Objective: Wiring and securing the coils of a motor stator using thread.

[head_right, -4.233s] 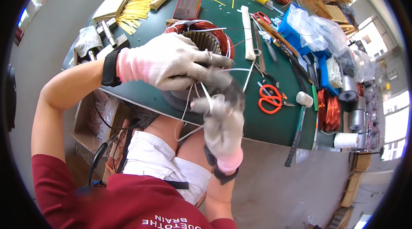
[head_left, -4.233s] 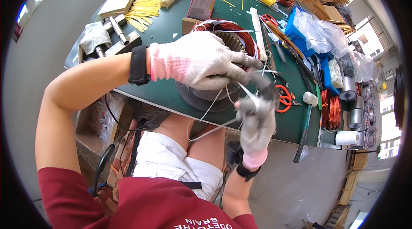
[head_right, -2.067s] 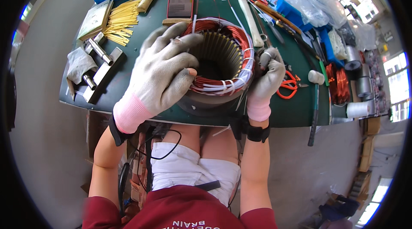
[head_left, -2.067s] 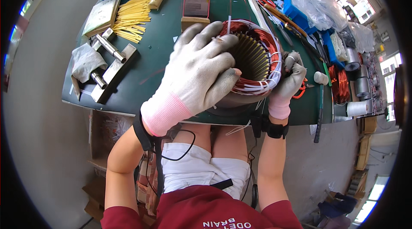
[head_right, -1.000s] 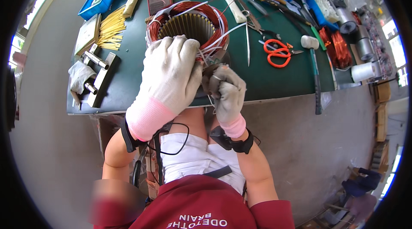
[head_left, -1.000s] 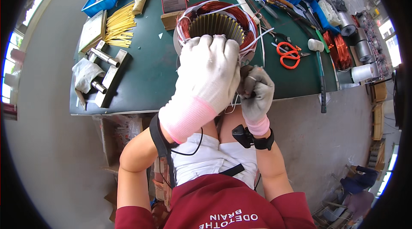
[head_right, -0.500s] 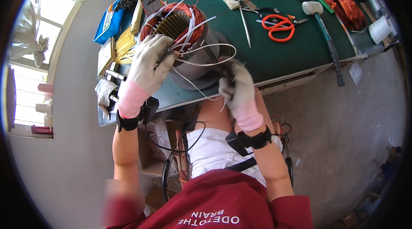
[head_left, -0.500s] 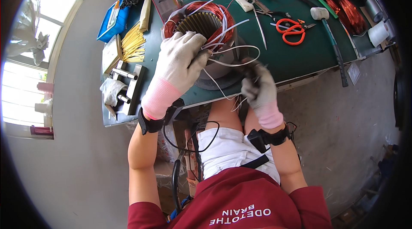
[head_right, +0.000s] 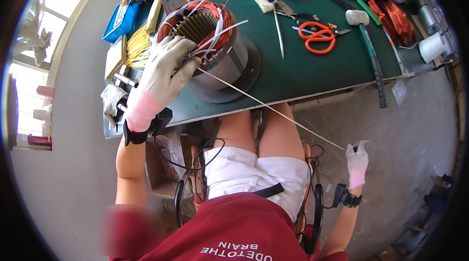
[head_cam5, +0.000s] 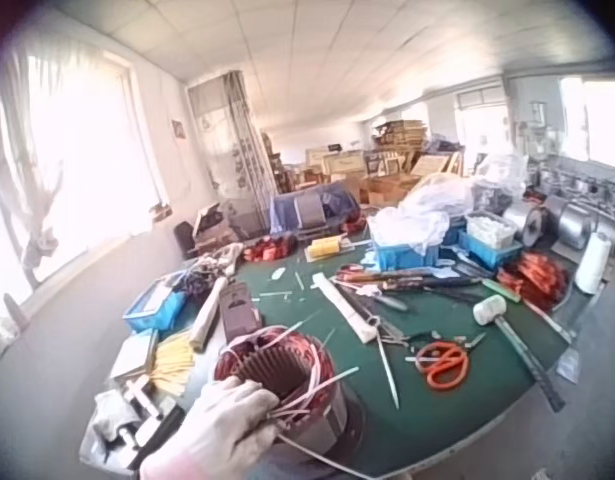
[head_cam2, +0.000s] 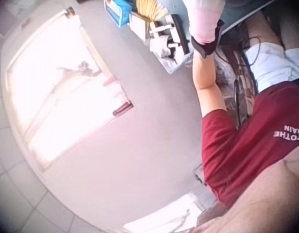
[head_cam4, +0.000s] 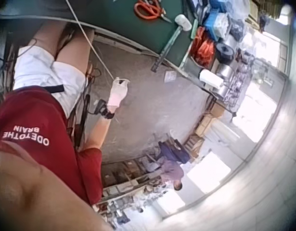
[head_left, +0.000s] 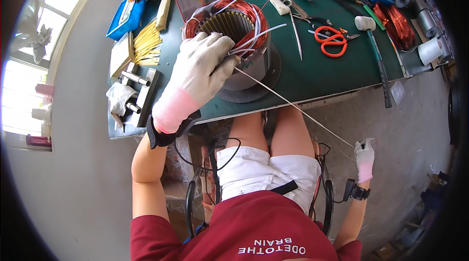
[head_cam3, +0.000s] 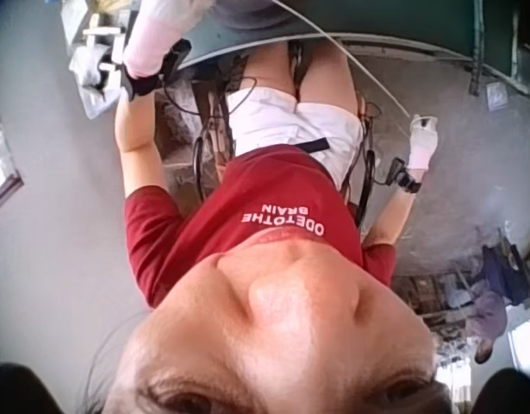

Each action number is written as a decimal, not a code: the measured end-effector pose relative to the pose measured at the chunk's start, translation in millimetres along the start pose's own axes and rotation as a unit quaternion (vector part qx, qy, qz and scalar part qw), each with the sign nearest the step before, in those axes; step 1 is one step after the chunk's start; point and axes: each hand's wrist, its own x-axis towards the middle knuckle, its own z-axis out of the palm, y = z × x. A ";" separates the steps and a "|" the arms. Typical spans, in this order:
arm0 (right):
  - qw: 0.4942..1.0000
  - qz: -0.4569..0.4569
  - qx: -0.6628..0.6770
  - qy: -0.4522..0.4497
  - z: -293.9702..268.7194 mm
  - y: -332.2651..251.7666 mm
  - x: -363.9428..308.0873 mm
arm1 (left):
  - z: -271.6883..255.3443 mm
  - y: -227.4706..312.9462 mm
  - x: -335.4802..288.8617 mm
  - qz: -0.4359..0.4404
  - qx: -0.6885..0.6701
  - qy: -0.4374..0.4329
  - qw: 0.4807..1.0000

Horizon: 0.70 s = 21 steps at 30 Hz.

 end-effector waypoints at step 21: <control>0.891 -0.426 0.147 0.050 -68.6 -253.0 -24.2 | 3.4 -9.9 1.7 0.006 -0.025 -0.001 1.000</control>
